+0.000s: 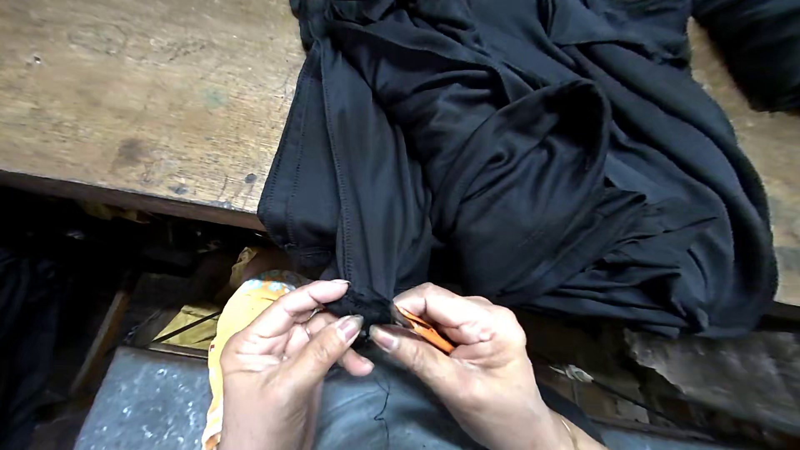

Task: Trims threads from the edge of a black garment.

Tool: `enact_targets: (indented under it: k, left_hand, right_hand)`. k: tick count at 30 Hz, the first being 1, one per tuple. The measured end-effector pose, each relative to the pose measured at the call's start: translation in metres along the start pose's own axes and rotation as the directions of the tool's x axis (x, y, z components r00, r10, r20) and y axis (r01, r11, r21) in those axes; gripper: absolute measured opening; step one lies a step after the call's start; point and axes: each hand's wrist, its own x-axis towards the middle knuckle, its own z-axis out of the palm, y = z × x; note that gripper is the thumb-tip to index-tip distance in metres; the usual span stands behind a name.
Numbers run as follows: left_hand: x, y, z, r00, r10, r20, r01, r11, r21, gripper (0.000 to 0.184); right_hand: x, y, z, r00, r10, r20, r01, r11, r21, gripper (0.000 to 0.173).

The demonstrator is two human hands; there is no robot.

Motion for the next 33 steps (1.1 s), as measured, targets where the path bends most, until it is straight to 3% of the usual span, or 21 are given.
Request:
enact_targets:
  k: [3, 5, 8, 11, 15, 18, 22, 33]
  left_hand:
    - [0.0, 0.0, -0.002, 0.998, 0.069, -0.005, -0.068, 0.992, 0.107, 0.033]
    - [-0.002, 0.0, -0.001, 0.998, 0.06, -0.031, -0.055, 0.99, 0.13, 0.036]
    - [-0.002, 0.002, 0.004, 0.998, 0.01, -0.059, -0.003, 0.994, 0.108, 0.044]
    - [0.001, 0.001, 0.004, 1.0, -0.005, -0.03, 0.008, 0.996, 0.089, 0.06]
    - [0.001, 0.004, 0.001, 1.0, 0.022, -0.013, -0.02, 0.992, 0.122, 0.066]
    - [-0.001, 0.009, -0.002, 0.999, 0.029, -0.025, -0.027, 0.994, 0.108, 0.067]
    - [-0.004, 0.013, -0.003, 1.0, -0.002, -0.026, 0.004, 0.998, 0.056, 0.069]
    - [-0.009, 0.012, 0.001, 1.0, -0.006, -0.031, 0.008, 0.997, 0.078, 0.072]
  right_hand:
    - [-0.003, 0.002, -0.007, 0.982, -0.175, 0.072, 0.186, 0.965, -0.185, 0.006]
    - [-0.006, 0.001, -0.012, 0.951, -0.259, 0.167, 0.3, 0.902, -0.309, 0.015]
    - [-0.008, -0.006, -0.014, 0.907, -0.299, 0.295, 0.407, 0.801, -0.439, 0.017]
    - [-0.008, -0.01, -0.011, 0.855, -0.361, 0.371, 0.507, 0.732, -0.455, 0.014]
    - [-0.011, -0.015, -0.016, 0.889, -0.295, 0.35, 0.435, 0.783, -0.445, 0.025]
    - [-0.013, -0.011, -0.029, 0.94, -0.25, 0.232, 0.341, 0.691, -0.638, 0.047]
    - [-0.018, -0.003, -0.035, 0.926, -0.312, 0.212, 0.351, 0.504, -0.789, 0.04]
    - [-0.01, -0.003, -0.017, 0.899, -0.377, 0.223, 0.398, 0.49, -0.776, 0.035]
